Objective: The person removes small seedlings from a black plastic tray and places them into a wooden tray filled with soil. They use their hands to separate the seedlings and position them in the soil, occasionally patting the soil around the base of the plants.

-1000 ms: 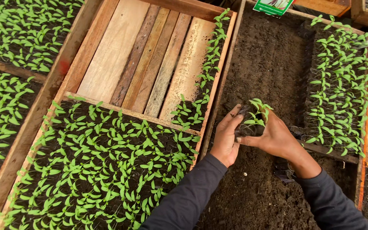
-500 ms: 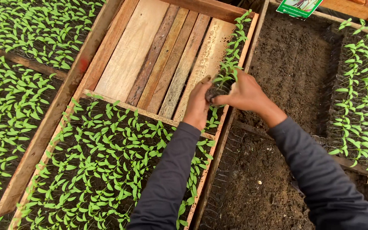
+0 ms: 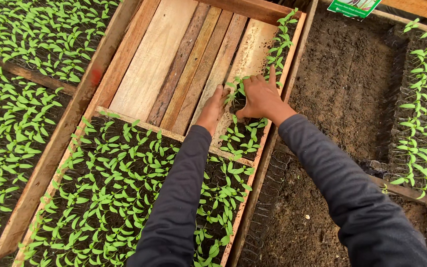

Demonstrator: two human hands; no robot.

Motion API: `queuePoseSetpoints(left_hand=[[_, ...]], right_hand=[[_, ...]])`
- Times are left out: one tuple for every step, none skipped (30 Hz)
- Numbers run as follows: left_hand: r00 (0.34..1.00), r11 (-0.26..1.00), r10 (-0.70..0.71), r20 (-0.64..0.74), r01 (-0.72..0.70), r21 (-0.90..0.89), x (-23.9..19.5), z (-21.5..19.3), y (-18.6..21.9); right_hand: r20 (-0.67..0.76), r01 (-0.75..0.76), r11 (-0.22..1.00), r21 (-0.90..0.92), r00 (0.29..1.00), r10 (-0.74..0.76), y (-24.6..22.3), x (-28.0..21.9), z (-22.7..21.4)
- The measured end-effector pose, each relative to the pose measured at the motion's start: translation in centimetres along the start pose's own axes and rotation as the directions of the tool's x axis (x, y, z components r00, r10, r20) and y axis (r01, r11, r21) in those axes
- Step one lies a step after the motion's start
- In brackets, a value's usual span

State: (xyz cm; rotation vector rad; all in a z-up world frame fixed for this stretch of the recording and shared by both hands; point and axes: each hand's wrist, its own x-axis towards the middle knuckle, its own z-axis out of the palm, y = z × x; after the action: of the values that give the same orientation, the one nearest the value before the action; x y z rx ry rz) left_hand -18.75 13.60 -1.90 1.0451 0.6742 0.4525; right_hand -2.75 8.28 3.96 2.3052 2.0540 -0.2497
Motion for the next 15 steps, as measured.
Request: queuePoseSetpoints(left_hand=[[1.0, 1.0, 0.001, 0.0, -0.001, -0.001, 0.2, 0.0, -0.2], [1.0, 1.0, -0.006, 0.02, 0.006, 0.006, 0.3, -0.1, -0.5], [0.999, 1.0, -0.012, 0.039, 0.012, 0.012, 0.5, 0.0, -0.7], [0.999, 1.0, -0.011, 0.039, 0.011, 0.01, 0.7, 0.0, -0.8], [0.999, 1.0, -0.008, 0.052, 0.006, 0.03, 0.9, 0.0, -1.0], [0.998, 0.999, -0.004, 0.064, 0.001, 0.049, 1.1, 0.0, -1.2], [0.998, 0.999, -0.004, 0.064, 0.001, 0.048, 0.9, 0.1, -1.6], [0.998, 0.998, -0.005, 0.069, 0.001, 0.062, 0.8, 0.2, -2.0], [0.997, 0.997, -0.004, 0.076, -0.002, 0.078, 0.8, 0.3, -2.2], [0.997, 0.997, -0.003, 0.078, -0.003, 0.078, 1.0, 0.4, -2.3], [0.997, 0.997, -0.007, 0.081, 0.001, 0.081, 1.1, 0.4, -2.5], [0.996, 0.996, -0.012, 0.084, 0.005, 0.085, 1.2, 0.4, -2.8], [0.996, 0.996, -0.013, 0.086, 0.005, 0.085, 1.3, 0.5, -2.8], [0.995, 0.996, -0.024, 0.096, 0.015, 0.086, 1.4, 0.6, -2.9], [0.994, 0.996, -0.033, 0.104, 0.024, 0.087, 1.5, 0.6, -2.9]], right_hand=[[0.001, 0.001, 1.0, -0.001, 1.0, -0.001, 0.2, 0.1, 0.6], [-0.019, 0.014, 1.0, -0.024, 1.0, -0.014, 0.5, 0.2, 1.2], [-0.038, 0.026, 0.999, -0.048, 0.999, -0.028, 0.7, 0.2, 1.7], [-0.037, 0.027, 0.998, -0.05, 0.999, -0.029, 0.7, 0.3, 2.0], [-0.03, 0.013, 0.998, -0.058, 0.999, -0.014, 0.7, 0.3, 2.3], [-0.023, -0.002, 0.998, -0.065, 1.0, 0.0, 0.8, 0.3, 2.6], [-0.022, -0.001, 0.998, -0.066, 1.0, 0.0, 0.7, 0.3, 2.8], [-0.004, -0.007, 0.997, -0.073, 1.0, 0.007, 0.6, 0.2, 3.0], [0.011, -0.015, 0.997, -0.082, 1.0, 0.016, 0.6, 0.3, 3.1], [0.009, -0.017, 0.996, -0.083, 1.0, 0.018, 0.8, 0.4, 3.2], [0.015, -0.016, 0.996, -0.086, 1.0, 0.017, 0.9, 0.4, 3.4], [0.022, -0.015, 0.996, -0.09, 1.0, 0.017, 1.0, 0.4, 3.6], [0.022, -0.018, 0.996, -0.09, 1.0, 0.02, 1.1, 0.2, 3.5], [0.04, -0.009, 0.995, -0.095, 0.999, 0.013, 1.2, 0.0, 3.4], [0.057, 0.002, 0.995, -0.099, 0.998, 0.004, 1.2, -0.1, 3.2]])
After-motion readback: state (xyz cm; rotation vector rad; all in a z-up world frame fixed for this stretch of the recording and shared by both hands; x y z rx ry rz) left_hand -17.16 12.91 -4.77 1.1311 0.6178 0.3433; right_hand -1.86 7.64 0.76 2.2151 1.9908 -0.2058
